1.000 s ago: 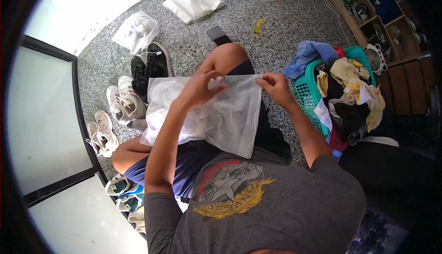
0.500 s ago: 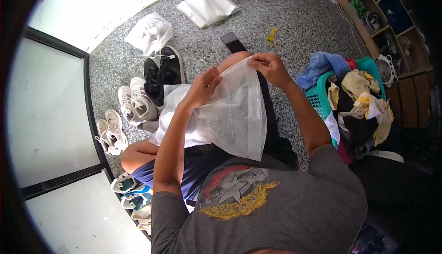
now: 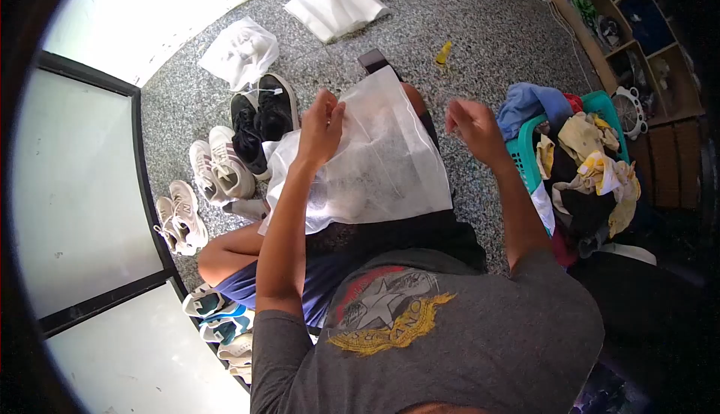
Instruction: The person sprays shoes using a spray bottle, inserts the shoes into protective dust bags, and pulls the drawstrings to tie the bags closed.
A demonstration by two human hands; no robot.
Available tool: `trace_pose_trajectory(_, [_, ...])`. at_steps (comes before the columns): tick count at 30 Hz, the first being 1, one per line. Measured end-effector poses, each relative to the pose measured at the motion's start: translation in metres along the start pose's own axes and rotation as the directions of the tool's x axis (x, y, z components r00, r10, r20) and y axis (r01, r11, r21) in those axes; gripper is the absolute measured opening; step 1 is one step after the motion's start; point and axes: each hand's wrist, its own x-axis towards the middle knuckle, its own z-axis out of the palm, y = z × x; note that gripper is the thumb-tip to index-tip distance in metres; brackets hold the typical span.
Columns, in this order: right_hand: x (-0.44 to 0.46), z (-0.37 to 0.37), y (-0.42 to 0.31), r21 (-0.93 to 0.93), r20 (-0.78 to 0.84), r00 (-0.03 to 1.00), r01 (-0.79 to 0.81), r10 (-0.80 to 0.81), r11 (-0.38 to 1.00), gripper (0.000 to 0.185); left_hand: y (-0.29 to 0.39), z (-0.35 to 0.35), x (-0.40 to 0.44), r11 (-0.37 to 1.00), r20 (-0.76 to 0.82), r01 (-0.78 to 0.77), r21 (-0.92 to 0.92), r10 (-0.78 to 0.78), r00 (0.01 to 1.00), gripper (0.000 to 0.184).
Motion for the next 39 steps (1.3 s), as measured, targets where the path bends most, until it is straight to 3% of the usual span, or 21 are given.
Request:
trace_pose_trajectory(2, [-0.04, -0.014, -0.005, 0.065, 0.252, 0.962, -0.128, 0.108, 0.99, 0.064, 0.009, 0.0, -0.002, 0.999, 0.0, 0.027, -0.028, -0.027, 1.0, 0.015])
trace_pose_trajectory(4, [-0.071, -0.01, -0.001, -0.01, 0.478, 0.862, -0.186, 0.168, 0.983, 0.053, 0.005, 0.002, -0.002, 0.984, 0.023, 0.087, -0.157, -0.085, 0.996, 0.014])
trace_pose_trajectory(8, [-0.102, 0.027, -0.027, 0.073, 0.493, 0.863, -0.164, 0.107, 0.984, 0.036, 0.013, -0.002, -0.022, 0.987, -0.011, 0.05, -0.152, -0.052, 0.999, 0.014])
trace_pose_trajectory(9, [-0.106, 0.034, -0.026, 0.169, 0.467, 0.874, -0.236, 0.133, 0.957, 0.03, 0.014, -0.008, -0.03, 0.989, -0.033, 0.055, -0.136, -0.06, 0.998, 0.014])
trace_pose_trajectory(11, [-0.103, 0.042, -0.025, 0.27, 0.456, 0.879, -0.289, 0.143, 0.918, 0.025, 0.016, -0.022, -0.044, 0.964, -0.155, -0.041, -0.261, 0.0, 0.988, 0.014])
trace_pose_trajectory(13, [-0.102, 0.05, -0.025, 0.312, 0.388, 0.92, -0.181, 0.048, 0.933, 0.022, 0.029, -0.047, -0.053, 0.96, -0.327, -0.191, -0.206, 0.117, 0.938, 0.015])
trace_pose_trajectory(16, [-0.086, 0.057, -0.036, 0.286, 0.404, 0.912, -0.195, 0.067, 0.938, 0.02, 0.036, -0.086, -0.049, 0.973, -0.498, -0.198, -0.118, 0.115, 0.859, 0.017])
trace_pose_trajectory(17, [-0.081, 0.059, -0.037, 0.277, 0.406, 0.912, -0.191, 0.066, 0.942, 0.02, 0.029, -0.092, -0.043, 0.964, -0.475, -0.207, -0.167, 0.105, 0.873, 0.015])
trace_pose_trajectory(19, [-0.073, 0.062, -0.029, 0.349, 0.356, 0.932, -0.197, 0.065, 0.916, 0.02, 0.019, -0.092, -0.025, 0.992, -0.392, -0.124, -0.018, 0.107, 0.914, 0.014])
trace_pose_trajectory(20, [-0.068, 0.055, -0.013, 0.31, 0.369, 0.927, -0.197, 0.073, 0.93, 0.021, 0.016, -0.077, -0.008, 0.988, -0.378, -0.139, -0.063, 0.105, 0.92, 0.014])
trace_pose_trajectory(22, [-0.062, 0.044, 0.007, 0.28, 0.378, 0.917, -0.24, 0.123, 0.929, 0.021, 0.016, -0.06, 0.017, 0.972, -0.181, 0.053, 0.229, -0.011, 0.983, 0.015])
trace_pose_trajectory(23, [-0.061, 0.038, 0.017, 0.267, 0.405, 0.901, -0.277, 0.153, 0.923, 0.022, 0.017, -0.049, 0.02, 0.977, -0.159, 0.045, 0.209, -0.011, 0.987, 0.015])
trace_pose_trajectory(25, [-0.06, 0.031, 0.034, 0.249, 0.399, 0.891, -0.334, 0.218, 0.909, 0.024, 0.03, -0.031, 0.025, 0.793, -0.223, -0.224, 0.566, 0.409, 0.885, 0.019])
trace_pose_trajectory(26, [-0.059, 0.029, 0.038, 0.262, 0.418, 0.881, -0.353, 0.224, 0.898, 0.023, 0.06, -0.025, 0.019, 0.791, -0.195, -0.234, 0.566, 0.404, 0.894, 0.025])
trace_pose_trajectory(28, [-0.062, 0.025, 0.046, 0.275, 0.44, 0.864, -0.389, 0.245, 0.879, 0.022, 0.084, 0.004, 0.001, 0.797, -0.034, -0.499, 0.341, 0.541, 0.84, 0.031])
trace_pose_trajectory(30, [-0.059, 0.026, 0.052, 0.313, 0.5, 0.837, -0.412, 0.22, 0.856, 0.021, 0.086, 0.039, -0.029, 0.707, 0.378, -0.63, 0.322, 0.514, 0.77, 0.041])
trace_pose_trajectory(32, [-0.052, 0.028, 0.057, 0.337, 0.532, 0.824, -0.416, 0.194, 0.844, 0.021, 0.081, 0.064, -0.051, 0.718, 0.538, -0.656, 0.233, 0.467, 0.701, 0.053])
trace_pose_trajectory(36, [-0.048, 0.035, 0.066, 0.324, 0.533, 0.822, -0.415, 0.199, 0.85, 0.021, 0.042, 0.09, -0.06, 0.682, 0.587, -0.665, 0.303, 0.417, 0.694, 0.068])
trace_pose_trajectory(39, [-0.045, 0.041, 0.053, 0.289, 0.516, 0.822, -0.433, 0.242, 0.854, 0.02, 0.033, 0.091, -0.058, 0.654, 0.586, -0.684, 0.323, 0.43, 0.687, 0.064])
